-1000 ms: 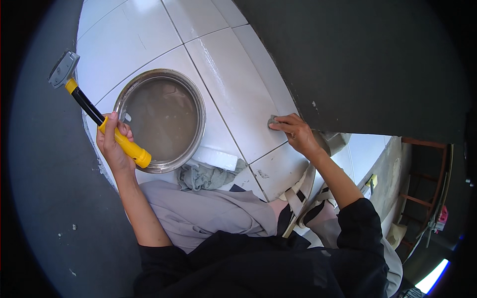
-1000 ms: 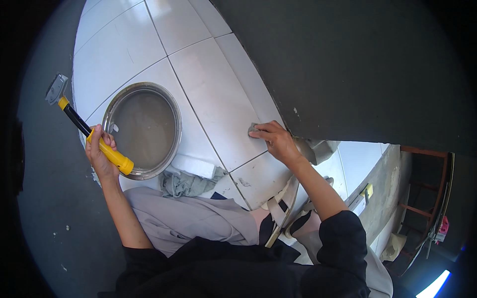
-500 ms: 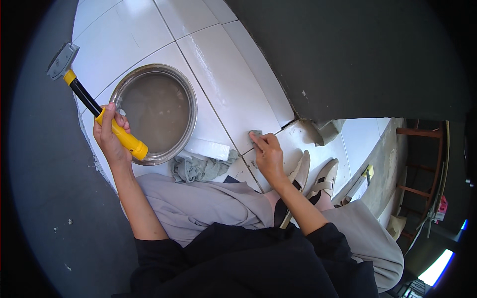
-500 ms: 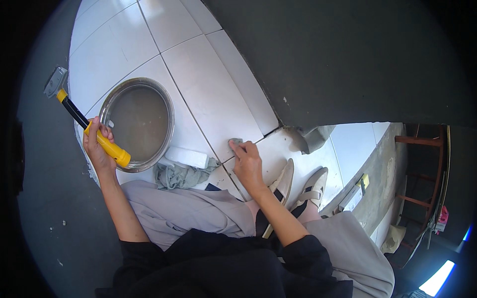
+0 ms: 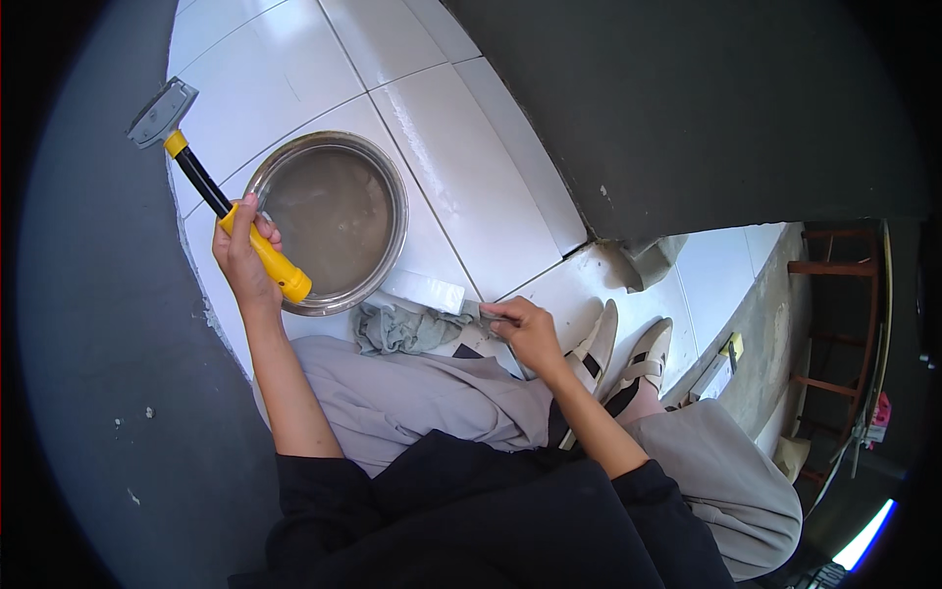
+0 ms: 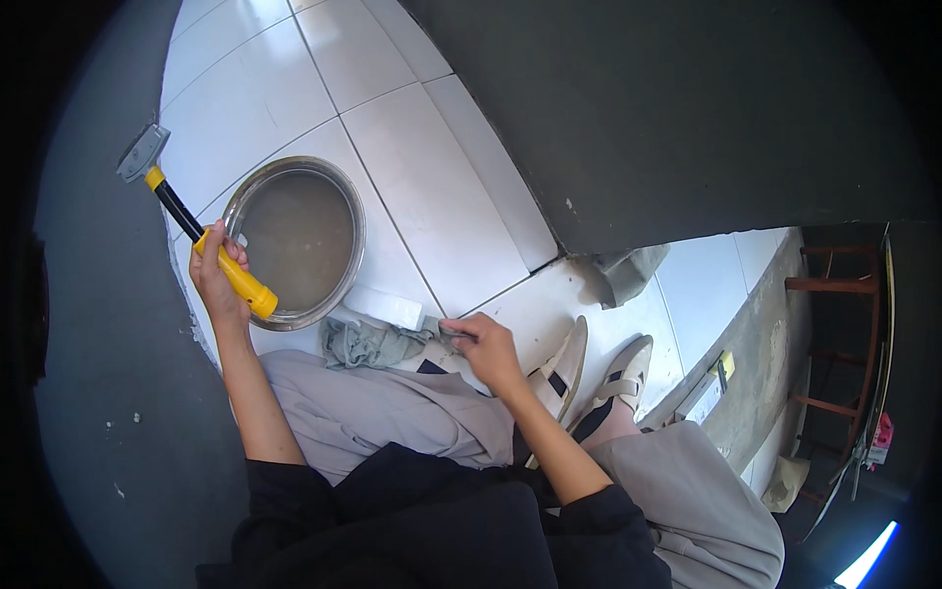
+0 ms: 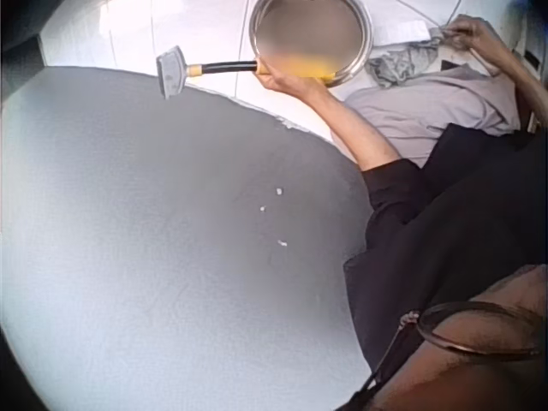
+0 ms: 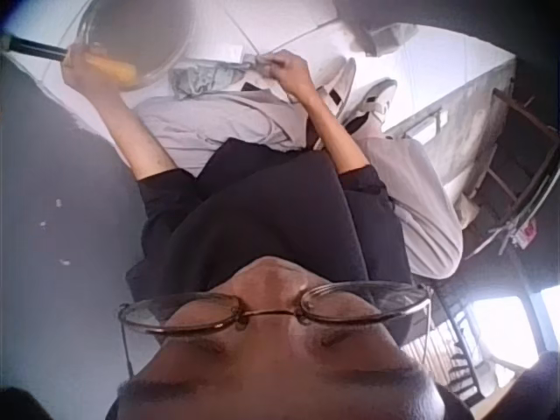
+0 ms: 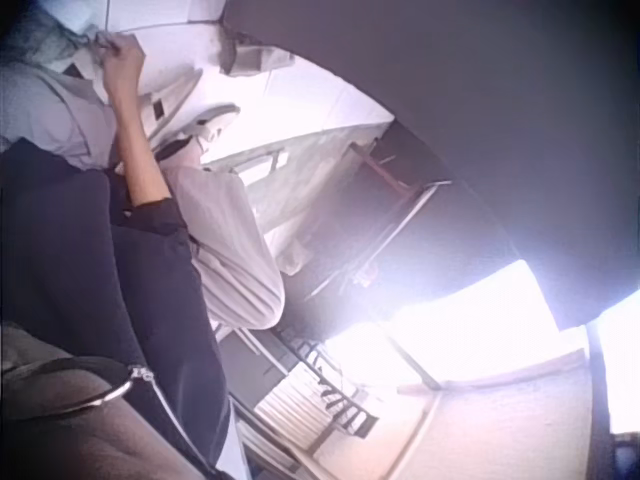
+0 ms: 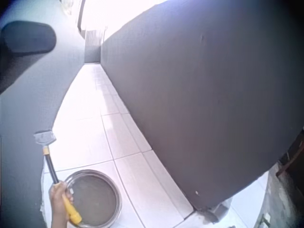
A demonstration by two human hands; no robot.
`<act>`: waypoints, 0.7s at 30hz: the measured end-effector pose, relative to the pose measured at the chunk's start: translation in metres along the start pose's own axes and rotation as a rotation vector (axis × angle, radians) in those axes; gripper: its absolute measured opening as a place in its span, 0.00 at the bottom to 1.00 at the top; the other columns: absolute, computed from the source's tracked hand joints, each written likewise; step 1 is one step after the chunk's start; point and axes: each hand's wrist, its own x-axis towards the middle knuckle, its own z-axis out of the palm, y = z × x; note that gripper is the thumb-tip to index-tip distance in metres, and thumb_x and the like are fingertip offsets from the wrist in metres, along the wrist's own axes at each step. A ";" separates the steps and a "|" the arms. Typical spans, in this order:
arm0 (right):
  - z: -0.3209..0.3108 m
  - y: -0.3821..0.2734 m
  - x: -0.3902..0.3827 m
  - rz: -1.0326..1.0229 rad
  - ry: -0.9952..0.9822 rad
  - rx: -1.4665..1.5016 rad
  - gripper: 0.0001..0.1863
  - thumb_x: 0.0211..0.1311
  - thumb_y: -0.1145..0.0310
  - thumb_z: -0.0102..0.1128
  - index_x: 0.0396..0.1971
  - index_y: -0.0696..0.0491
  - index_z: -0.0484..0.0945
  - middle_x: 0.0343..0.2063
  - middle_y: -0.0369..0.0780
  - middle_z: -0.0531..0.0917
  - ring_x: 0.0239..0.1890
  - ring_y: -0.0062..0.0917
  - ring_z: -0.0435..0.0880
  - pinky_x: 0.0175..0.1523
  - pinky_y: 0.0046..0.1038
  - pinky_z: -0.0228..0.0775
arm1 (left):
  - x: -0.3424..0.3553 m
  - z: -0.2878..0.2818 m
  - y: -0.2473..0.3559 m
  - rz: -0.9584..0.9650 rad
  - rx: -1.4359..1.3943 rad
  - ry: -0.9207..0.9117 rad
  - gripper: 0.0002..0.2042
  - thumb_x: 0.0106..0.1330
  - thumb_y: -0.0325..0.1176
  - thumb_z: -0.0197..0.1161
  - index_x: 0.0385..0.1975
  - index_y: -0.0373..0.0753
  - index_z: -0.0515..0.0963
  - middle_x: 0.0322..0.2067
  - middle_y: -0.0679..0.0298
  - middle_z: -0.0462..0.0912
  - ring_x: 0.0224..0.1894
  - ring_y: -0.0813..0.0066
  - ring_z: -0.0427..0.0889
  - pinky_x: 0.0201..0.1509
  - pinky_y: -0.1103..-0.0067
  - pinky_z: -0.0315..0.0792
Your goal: The person cleans a tiled wall and floor area. They dip a cloth into a bucket of water and scrub the tiles, then repeat the process using a white sponge while holding a scraper in the other hand.
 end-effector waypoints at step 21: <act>0.091 -0.158 0.130 -0.257 -0.142 0.177 0.14 0.50 0.77 0.66 0.38 0.57 0.76 0.36 0.39 0.80 0.35 0.28 0.80 0.40 0.27 0.72 | 0.017 -0.012 0.001 -0.024 -0.126 0.066 0.10 0.60 0.37 0.66 0.29 0.43 0.71 0.15 0.69 0.70 0.16 0.83 0.71 0.21 0.86 0.67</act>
